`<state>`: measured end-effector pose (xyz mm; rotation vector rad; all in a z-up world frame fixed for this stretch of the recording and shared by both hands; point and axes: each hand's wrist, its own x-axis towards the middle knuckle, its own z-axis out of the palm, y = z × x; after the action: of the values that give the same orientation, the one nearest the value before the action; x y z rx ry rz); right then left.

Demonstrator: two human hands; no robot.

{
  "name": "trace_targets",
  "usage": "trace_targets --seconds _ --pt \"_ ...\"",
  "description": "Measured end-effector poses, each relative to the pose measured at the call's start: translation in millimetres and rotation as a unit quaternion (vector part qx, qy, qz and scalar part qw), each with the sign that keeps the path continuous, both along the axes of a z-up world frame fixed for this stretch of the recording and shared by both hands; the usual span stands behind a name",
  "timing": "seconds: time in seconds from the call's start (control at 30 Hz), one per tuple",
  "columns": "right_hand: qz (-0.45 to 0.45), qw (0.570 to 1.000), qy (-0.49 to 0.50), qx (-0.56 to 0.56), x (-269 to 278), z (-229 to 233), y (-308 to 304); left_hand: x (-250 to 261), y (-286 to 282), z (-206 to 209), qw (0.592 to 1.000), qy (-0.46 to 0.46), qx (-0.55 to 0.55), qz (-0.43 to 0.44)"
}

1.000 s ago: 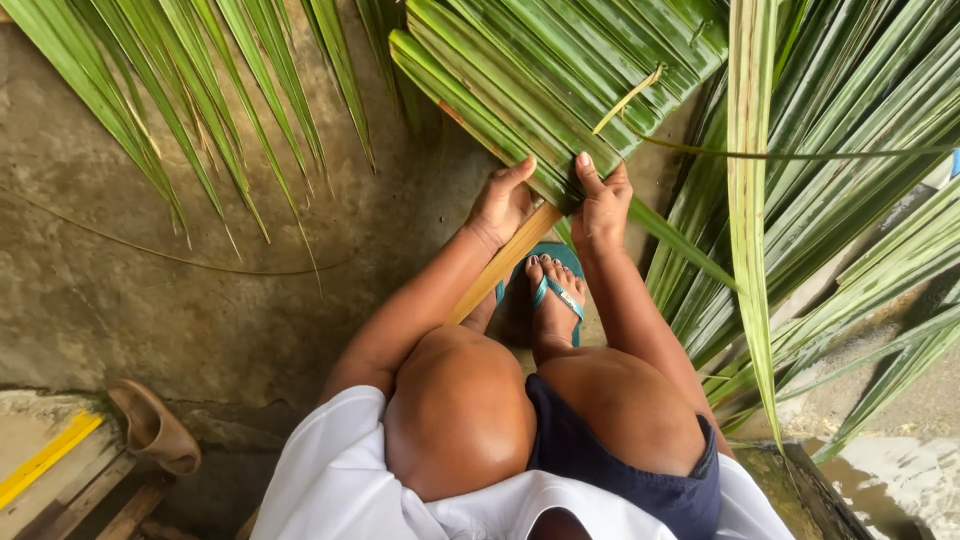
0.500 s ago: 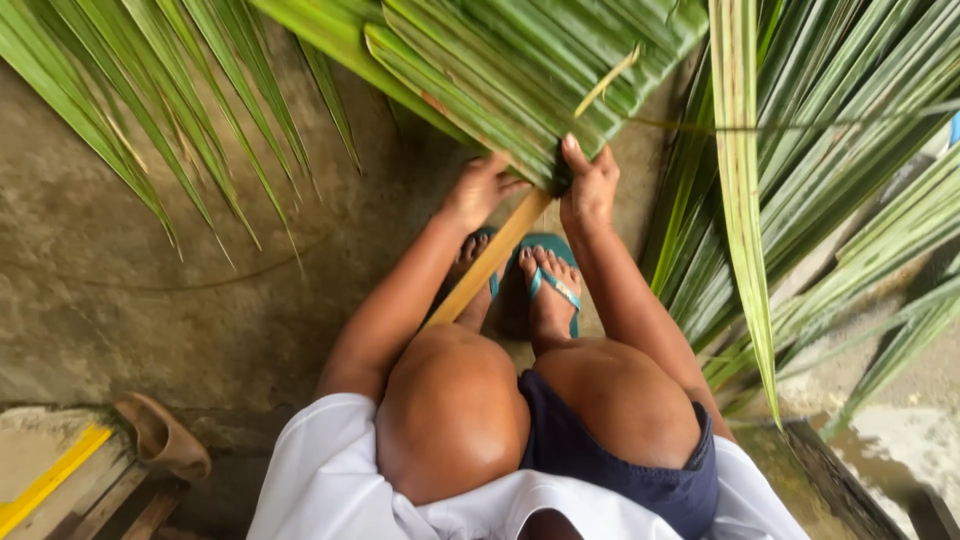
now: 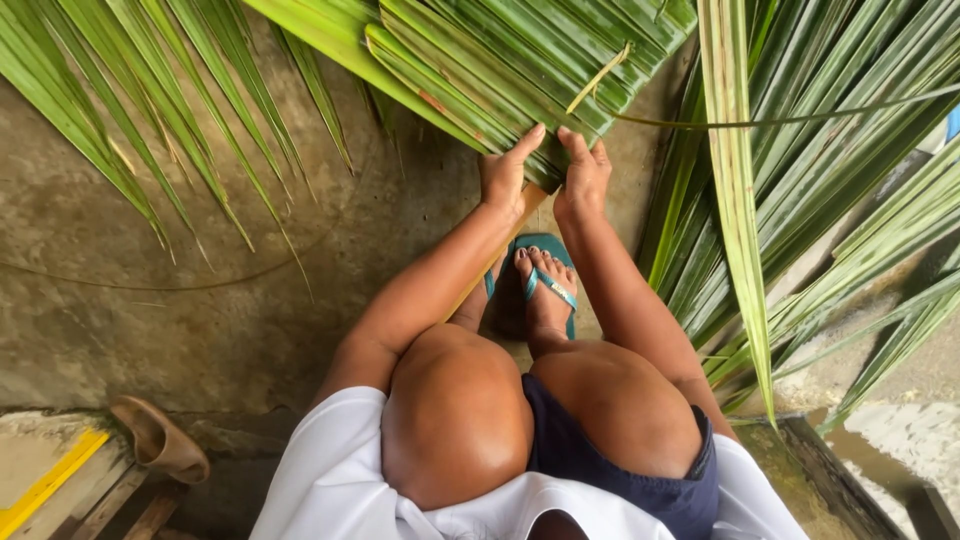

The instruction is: The person sits on the floor and weaves long green palm leaves onto a wooden frame using a thin flexible strip. They repeatedly thread the strip through the leaves and pull it tight to secure the leaves in place.

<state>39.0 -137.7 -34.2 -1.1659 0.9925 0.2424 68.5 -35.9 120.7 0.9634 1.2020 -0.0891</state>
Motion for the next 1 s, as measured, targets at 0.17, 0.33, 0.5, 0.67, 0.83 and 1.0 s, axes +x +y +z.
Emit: trace_targets --seconds 0.17,0.33,0.5,0.67,0.83,1.0 --pt "-0.107 0.991 0.063 0.046 -3.3 0.9 -3.1 0.5 0.7 4.9 1.0 0.007 -0.018 -0.013" --pt "-0.161 0.975 0.074 0.132 14.3 75.8 28.9 3.9 1.5 11.3 0.999 0.029 0.025 -0.007" --pt "-0.184 0.962 0.065 0.192 5.9 62.7 12.8 3.6 -0.6 11.7 0.999 0.029 0.035 -0.009" --pt "-0.199 0.962 0.031 0.187 -18.6 -17.5 -26.7 1.6 2.1 2.0 0.999 0.035 0.017 -0.028" --pt "-0.03 0.993 0.067 0.088 -41.5 108.5 1.3 -5.4 2.3 -19.7 0.998 0.056 0.038 -0.005" --pt "0.128 0.99 -0.001 0.061 -73.4 96.9 10.9 -18.0 7.1 -29.4 0.999 0.045 0.017 0.021"
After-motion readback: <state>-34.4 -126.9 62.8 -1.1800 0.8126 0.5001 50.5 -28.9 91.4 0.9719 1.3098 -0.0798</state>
